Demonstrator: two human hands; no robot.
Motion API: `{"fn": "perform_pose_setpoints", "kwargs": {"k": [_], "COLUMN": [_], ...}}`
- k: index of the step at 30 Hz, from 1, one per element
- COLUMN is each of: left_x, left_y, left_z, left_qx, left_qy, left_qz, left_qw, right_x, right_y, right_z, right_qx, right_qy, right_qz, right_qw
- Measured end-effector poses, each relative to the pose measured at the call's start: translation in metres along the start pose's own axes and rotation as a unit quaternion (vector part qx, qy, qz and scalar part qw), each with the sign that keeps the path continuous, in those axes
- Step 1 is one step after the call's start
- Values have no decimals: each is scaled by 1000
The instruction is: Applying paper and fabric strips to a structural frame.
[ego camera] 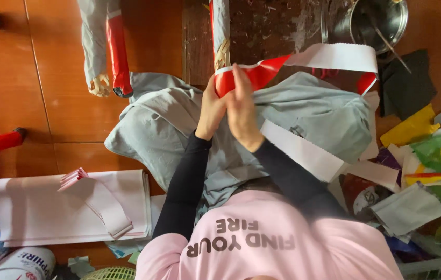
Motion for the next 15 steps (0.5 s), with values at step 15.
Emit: {"fn": "perform_pose_setpoints", "kwargs": {"k": [15], "left_x": [13], "left_y": [21], "left_z": [-12], "left_qx": [165], "left_qy": [-191], "left_qz": [-176], "left_qw": [952], "right_x": [-20], "right_y": [68], "right_z": [179], "right_qx": [-111], "right_qy": [170], "right_qz": [-115], "right_qw": [972]}}
Point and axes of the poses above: each hand's wrist, its own x-axis away from the middle knuckle, its own y-axis out of the palm, z = x × y, the point moved 10 cm from there along -x, towards the middle knuckle, and after that the axes turned 2 degrees about -z, right-handed, at the moved point
